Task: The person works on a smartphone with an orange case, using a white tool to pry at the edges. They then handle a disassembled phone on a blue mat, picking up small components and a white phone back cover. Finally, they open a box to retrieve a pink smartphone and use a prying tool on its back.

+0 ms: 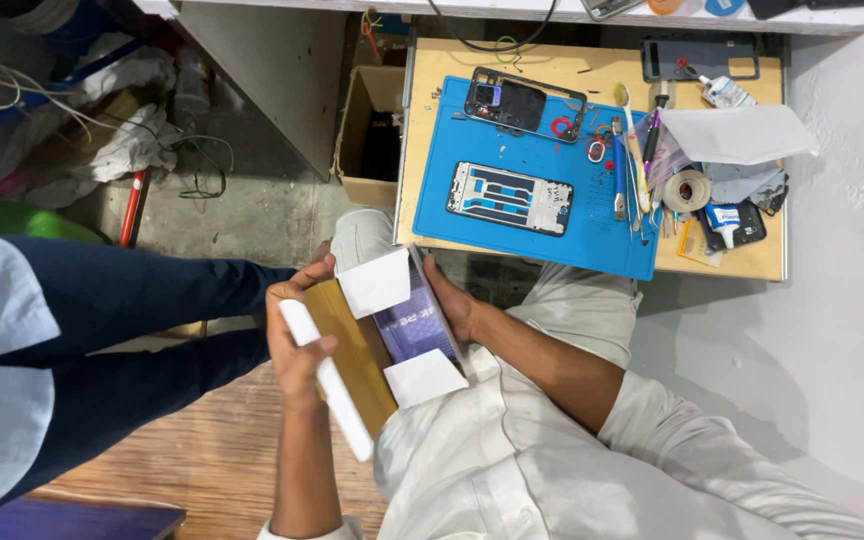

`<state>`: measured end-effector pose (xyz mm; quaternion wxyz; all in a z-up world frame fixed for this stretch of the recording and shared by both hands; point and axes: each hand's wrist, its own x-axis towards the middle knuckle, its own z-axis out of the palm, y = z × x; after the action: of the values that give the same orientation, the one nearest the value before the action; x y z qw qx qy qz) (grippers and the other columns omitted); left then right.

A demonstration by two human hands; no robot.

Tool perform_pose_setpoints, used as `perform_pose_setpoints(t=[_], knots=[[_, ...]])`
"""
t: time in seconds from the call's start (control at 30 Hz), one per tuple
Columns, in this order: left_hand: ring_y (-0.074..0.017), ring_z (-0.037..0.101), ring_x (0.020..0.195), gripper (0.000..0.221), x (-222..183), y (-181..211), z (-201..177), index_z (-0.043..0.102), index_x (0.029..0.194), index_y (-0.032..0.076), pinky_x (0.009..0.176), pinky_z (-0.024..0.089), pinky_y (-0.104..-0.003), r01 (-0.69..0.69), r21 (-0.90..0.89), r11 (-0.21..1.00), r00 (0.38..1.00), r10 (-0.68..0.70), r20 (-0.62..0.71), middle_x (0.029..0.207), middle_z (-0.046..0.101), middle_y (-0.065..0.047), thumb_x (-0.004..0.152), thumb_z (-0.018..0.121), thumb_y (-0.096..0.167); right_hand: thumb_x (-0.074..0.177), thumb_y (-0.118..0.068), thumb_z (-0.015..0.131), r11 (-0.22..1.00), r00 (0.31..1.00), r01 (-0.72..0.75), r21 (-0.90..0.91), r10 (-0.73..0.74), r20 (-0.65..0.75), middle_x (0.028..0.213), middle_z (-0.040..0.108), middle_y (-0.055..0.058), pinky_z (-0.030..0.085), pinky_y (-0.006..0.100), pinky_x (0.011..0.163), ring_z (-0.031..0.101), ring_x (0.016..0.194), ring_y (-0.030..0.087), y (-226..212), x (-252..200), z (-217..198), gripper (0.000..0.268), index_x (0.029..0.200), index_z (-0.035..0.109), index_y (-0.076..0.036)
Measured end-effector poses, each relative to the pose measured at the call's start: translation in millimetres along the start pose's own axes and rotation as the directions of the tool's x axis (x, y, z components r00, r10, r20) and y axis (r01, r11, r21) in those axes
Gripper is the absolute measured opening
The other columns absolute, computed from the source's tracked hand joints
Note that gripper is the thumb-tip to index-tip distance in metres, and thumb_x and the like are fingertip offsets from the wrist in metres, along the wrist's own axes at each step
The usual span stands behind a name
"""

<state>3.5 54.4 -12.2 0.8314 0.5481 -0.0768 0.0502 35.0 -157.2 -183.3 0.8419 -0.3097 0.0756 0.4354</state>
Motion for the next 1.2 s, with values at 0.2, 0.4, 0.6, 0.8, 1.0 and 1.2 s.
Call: perform_pose_setpoints(t=[0.2, 0.4, 0.6, 0.8, 1.0, 1.2], knots=[[-0.0449, 0.043, 0.147, 0.049, -15, 10, -27, 0.042, 0.109, 0.008, 0.126, 0.032, -0.059, 0.117, -0.204, 0.972, 0.99, -0.13, -0.051, 0.128, 0.053, -0.021, 0.061, 0.052, 0.003, 0.083, -0.087, 0.028, 0.951, 0.966, -0.139, -0.275, 0.069, -0.249, 0.15, 0.054, 0.012, 0.053, 0.04, 0.106, 0.056, 0.134, 0.025, -6, 2, 26, 0.099, 0.155, 0.041, -0.02], [-0.0441, 0.045, 0.145, 0.048, -35, 0, -53, 0.041, 0.108, 0.008, 0.123, 0.033, -0.057, 0.216, -0.093, 0.972, 0.97, -0.224, -0.092, 0.12, 0.053, -0.02, 0.06, 0.047, 0.007, 0.089, -0.042, 0.069, 0.345, 0.798, -0.014, -0.939, -0.562, -0.218, 0.119, 0.072, 0.015, 0.061, 0.035, 0.083, 0.075, 0.103, 0.025, -27, -60, 67, 0.061, 0.137, 0.057, -0.007], [-0.0397, 0.041, 0.144, 0.052, -35, -4, -56, 0.038, 0.108, 0.008, 0.122, 0.032, -0.053, 0.248, -0.109, 0.963, 0.968, -0.251, -0.009, 0.124, 0.05, -0.02, 0.058, 0.05, 0.008, 0.091, -0.017, 0.075, -0.399, 0.83, 0.434, -0.808, -0.173, 0.53, 0.102, 0.076, 0.01, 0.058, 0.042, 0.083, 0.072, 0.096, 0.03, -50, -85, 138, 0.013, 0.097, 0.077, -0.005], [-0.0356, 0.04, 0.137, 0.054, -35, 5, -57, 0.04, 0.109, 0.007, 0.12, 0.029, -0.047, 0.225, 0.014, 0.974, 0.972, -0.226, 0.06, 0.139, 0.047, -0.023, 0.057, 0.053, 0.01, 0.076, -0.006, 0.07, -0.47, 0.666, 0.451, -0.759, -0.388, 0.637, 0.125, 0.07, 0.016, 0.059, 0.039, 0.087, 0.07, 0.107, 0.03, -66, -60, 144, 0.036, 0.112, 0.072, -0.002], [-0.0378, 0.04, 0.147, 0.058, -31, 15, -48, 0.041, 0.107, 0.008, 0.121, 0.028, -0.046, 0.203, 0.073, 0.977, 0.962, -0.213, 0.173, 0.15, 0.044, -0.027, 0.051, 0.052, 0.013, 0.061, -0.02, 0.084, -0.679, 0.894, 0.326, -0.657, -0.005, 0.449, 0.101, 0.071, 0.016, 0.057, 0.043, 0.084, 0.069, 0.099, 0.035, -54, -28, 159, 0.052, 0.109, 0.071, -0.003], [-0.0346, 0.044, 0.138, 0.055, -27, 20, -55, 0.041, 0.107, 0.008, 0.114, 0.035, -0.045, 0.275, 0.186, 0.943, 0.937, -0.306, 0.17, 0.147, 0.046, -0.027, 0.054, 0.054, 0.013, 0.08, -0.027, 0.071, -0.901, 0.815, 0.368, -0.228, 0.195, 0.546, 0.102, 0.071, 0.007, 0.058, 0.038, 0.077, 0.068, 0.102, 0.027, -46, -17, 135, 0.033, 0.112, 0.074, -0.017]])
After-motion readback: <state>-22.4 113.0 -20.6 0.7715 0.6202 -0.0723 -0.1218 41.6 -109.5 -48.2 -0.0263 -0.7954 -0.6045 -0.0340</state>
